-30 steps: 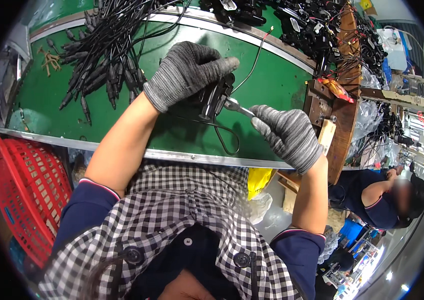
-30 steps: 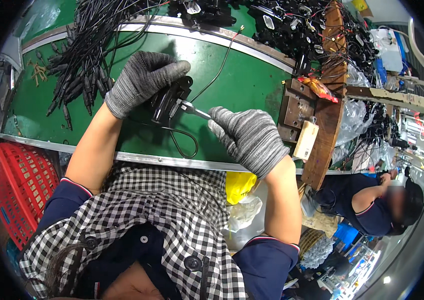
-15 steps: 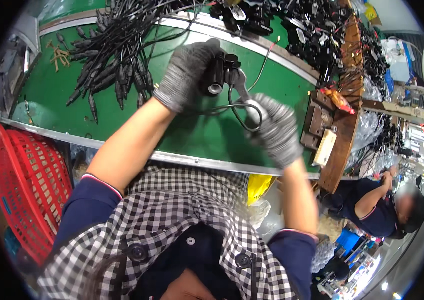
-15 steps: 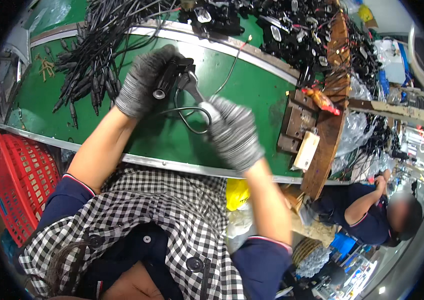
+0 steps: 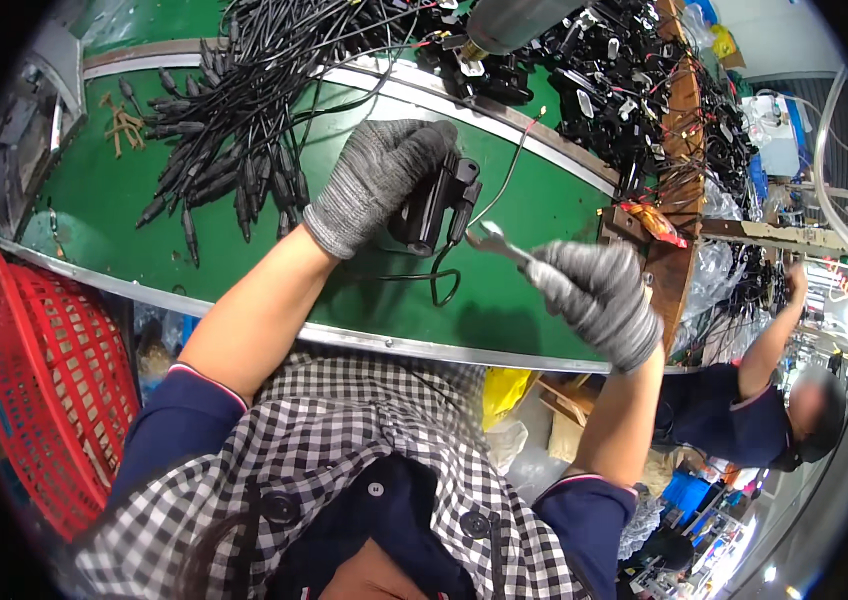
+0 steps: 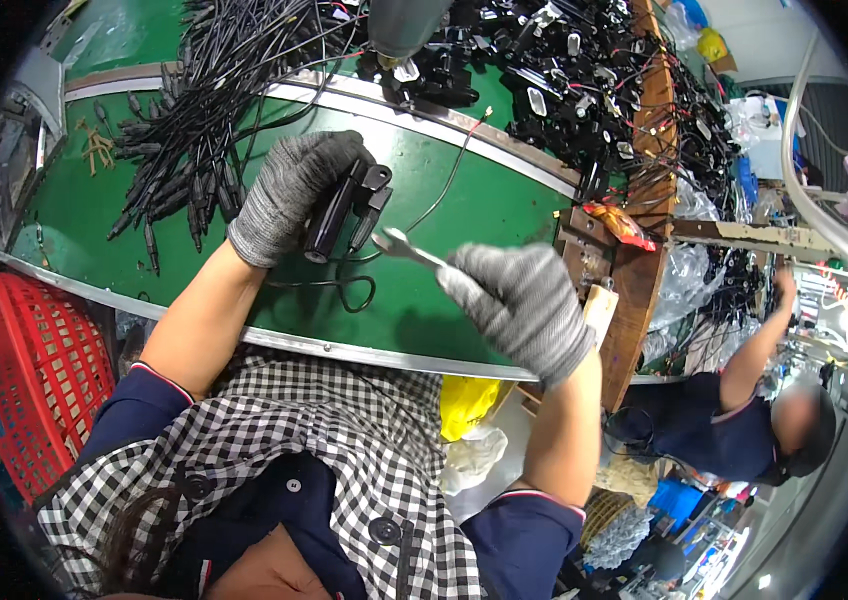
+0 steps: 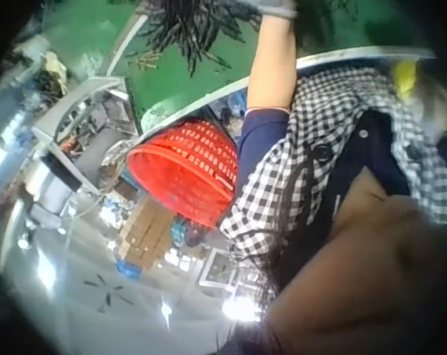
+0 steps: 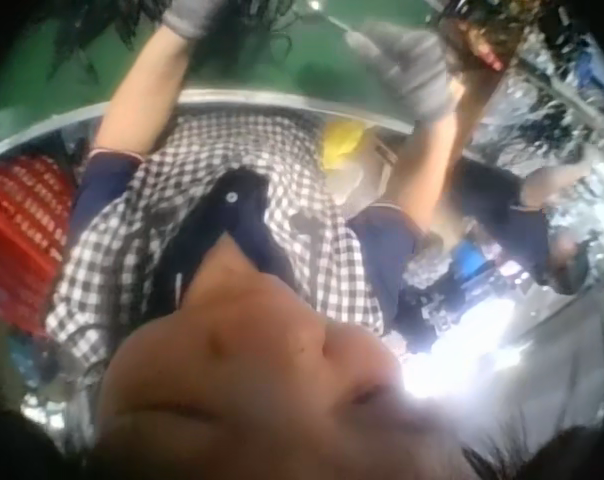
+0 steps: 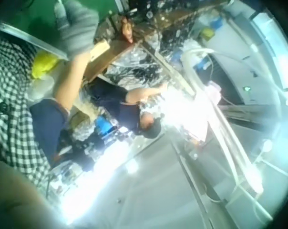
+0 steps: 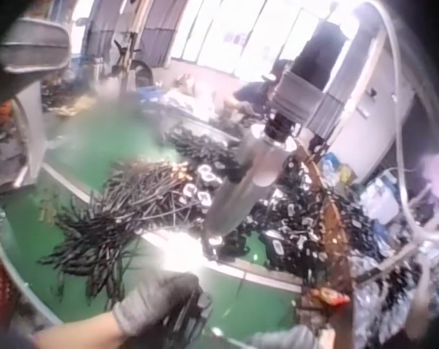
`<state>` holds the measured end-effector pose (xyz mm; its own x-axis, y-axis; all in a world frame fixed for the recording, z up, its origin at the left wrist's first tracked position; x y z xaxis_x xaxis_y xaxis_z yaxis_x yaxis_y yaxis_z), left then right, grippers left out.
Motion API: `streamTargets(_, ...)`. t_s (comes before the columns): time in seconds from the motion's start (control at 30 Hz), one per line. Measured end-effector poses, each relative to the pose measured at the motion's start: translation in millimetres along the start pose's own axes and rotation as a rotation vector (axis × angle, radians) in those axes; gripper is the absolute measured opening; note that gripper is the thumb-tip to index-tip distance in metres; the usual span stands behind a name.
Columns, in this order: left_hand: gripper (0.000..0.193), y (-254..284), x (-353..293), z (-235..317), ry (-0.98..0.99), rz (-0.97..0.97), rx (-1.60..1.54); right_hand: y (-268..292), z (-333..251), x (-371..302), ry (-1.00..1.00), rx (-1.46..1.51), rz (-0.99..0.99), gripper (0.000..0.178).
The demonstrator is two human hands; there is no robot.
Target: Assembling and inspecting small electronic components and wiring at a manual workstation on a production floor.
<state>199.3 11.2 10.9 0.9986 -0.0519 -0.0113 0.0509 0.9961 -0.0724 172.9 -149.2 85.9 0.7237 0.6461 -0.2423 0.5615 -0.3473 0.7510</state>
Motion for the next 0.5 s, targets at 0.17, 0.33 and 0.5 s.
streamTargets(0.17,0.035,-10.1,2.7,-6.1,0.114,-0.106,-0.071,9.9,-9.3,24.6,-0.067,-0.071,-0.179,0.019)
streamTargets(0.33,0.033,-21.0,-6.1,-21.2,0.251,-0.126,-0.044,-7.6,-3.6,35.1,0.006,-0.092,-0.32,0.026)
streamTargets(0.5,0.033,-26.6,-5.6,-22.9,0.19,-0.213,0.332,-23.0,1.8,47.9,0.015,-0.12,-0.447,0.027)
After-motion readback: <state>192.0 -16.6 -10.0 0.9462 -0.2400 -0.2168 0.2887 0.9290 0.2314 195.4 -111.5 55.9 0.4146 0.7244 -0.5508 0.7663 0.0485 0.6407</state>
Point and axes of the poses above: each hand's wrist, its own x-axis towards the middle knuckle, its own y-axis out of the back of the hand, z = x × y, the point moved 10 cm from there along x, towards the middle knuckle, and after that the axes turned 2 degrees about x, right-handed, at the moved point
